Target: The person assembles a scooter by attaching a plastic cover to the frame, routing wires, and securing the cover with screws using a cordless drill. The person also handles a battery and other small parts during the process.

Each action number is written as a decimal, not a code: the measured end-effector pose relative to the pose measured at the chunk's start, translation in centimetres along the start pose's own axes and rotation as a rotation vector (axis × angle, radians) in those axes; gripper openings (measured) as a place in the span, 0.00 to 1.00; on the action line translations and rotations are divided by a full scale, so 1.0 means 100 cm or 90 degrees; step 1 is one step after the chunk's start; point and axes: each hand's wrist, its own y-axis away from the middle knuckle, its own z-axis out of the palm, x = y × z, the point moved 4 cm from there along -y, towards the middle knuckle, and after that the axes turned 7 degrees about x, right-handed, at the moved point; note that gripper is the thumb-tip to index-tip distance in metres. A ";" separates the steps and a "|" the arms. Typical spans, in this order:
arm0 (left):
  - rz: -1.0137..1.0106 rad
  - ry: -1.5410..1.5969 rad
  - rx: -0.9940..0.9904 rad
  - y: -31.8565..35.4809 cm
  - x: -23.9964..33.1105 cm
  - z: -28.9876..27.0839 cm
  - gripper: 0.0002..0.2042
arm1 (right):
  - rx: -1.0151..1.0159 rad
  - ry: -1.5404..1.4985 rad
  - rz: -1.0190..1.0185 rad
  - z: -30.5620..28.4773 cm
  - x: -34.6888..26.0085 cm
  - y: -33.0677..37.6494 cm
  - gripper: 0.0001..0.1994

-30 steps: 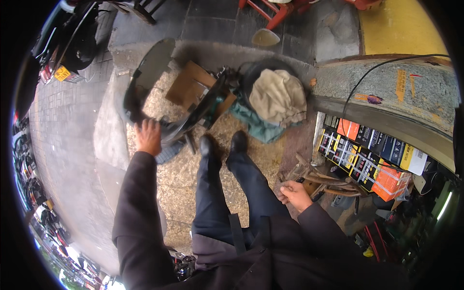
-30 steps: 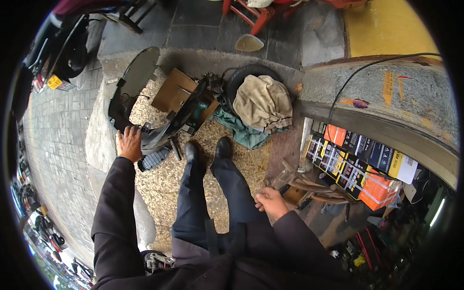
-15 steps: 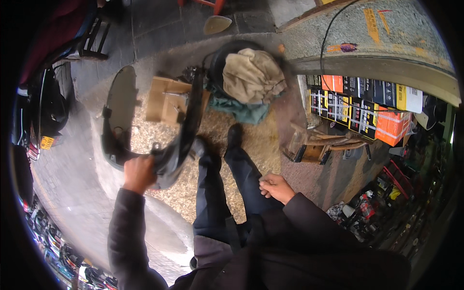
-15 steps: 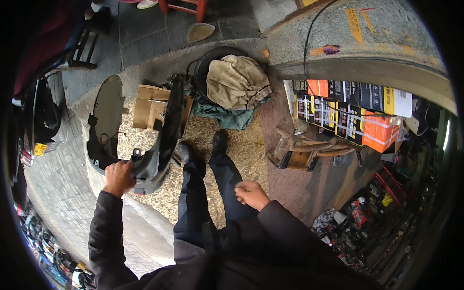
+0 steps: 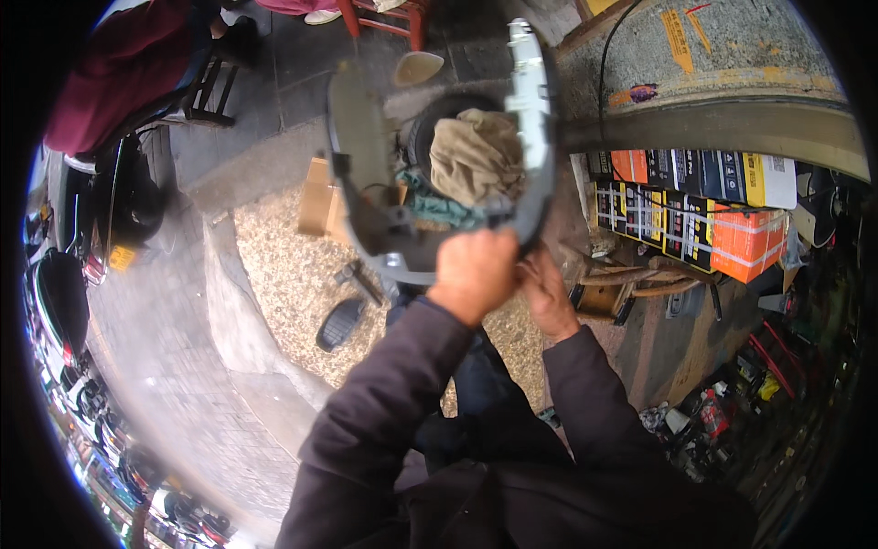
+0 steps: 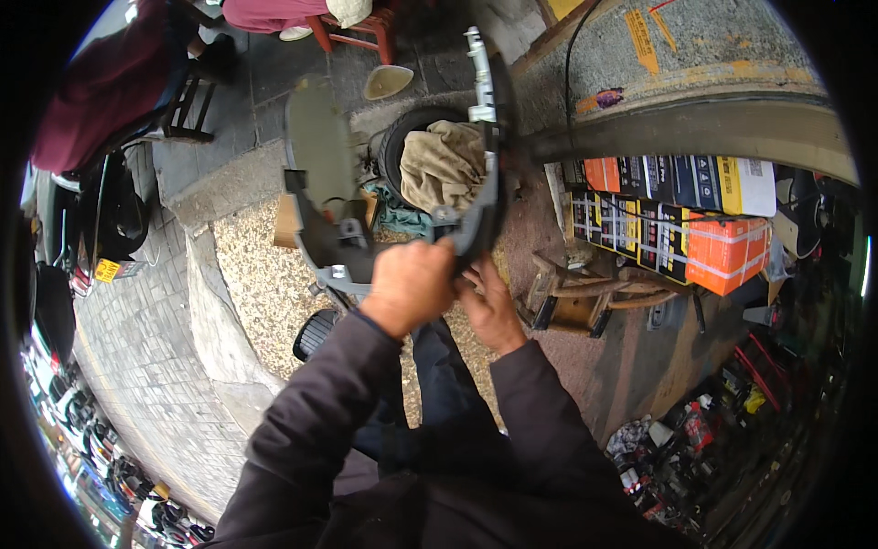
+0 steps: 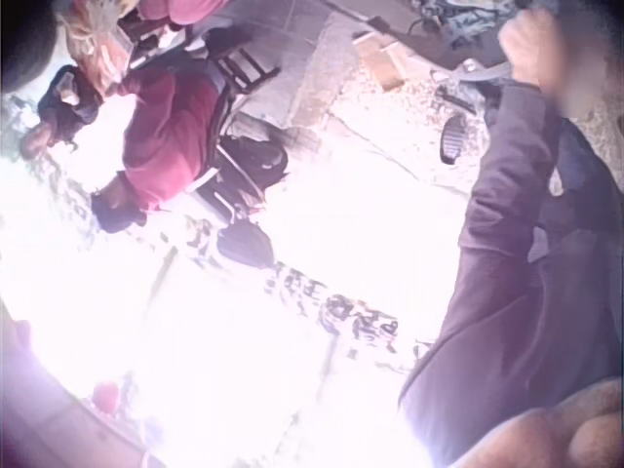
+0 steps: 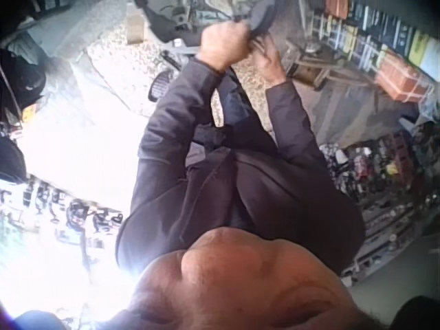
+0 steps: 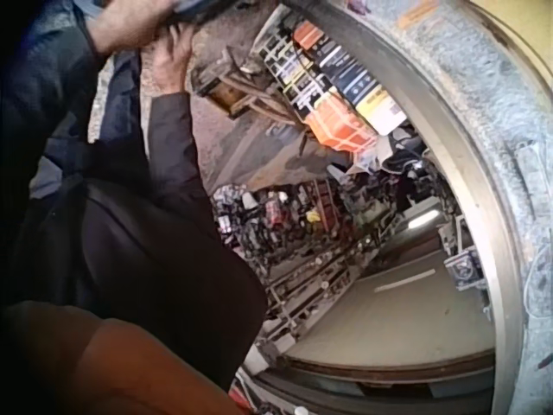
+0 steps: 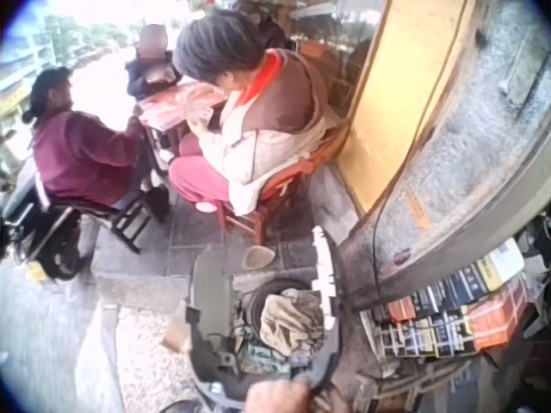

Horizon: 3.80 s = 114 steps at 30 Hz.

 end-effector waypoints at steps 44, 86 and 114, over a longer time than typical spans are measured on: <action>-0.170 0.510 0.159 0.030 -0.108 0.213 0.24 | 0.327 -0.151 0.326 -0.171 0.178 -0.105 0.19; -0.638 1.271 1.110 0.287 -0.265 0.255 0.32 | -0.478 0.411 0.207 0.287 0.247 -0.103 0.09; -0.591 1.401 2.301 0.771 0.144 0.700 0.15 | -1.742 0.738 -0.355 0.143 0.404 0.737 0.13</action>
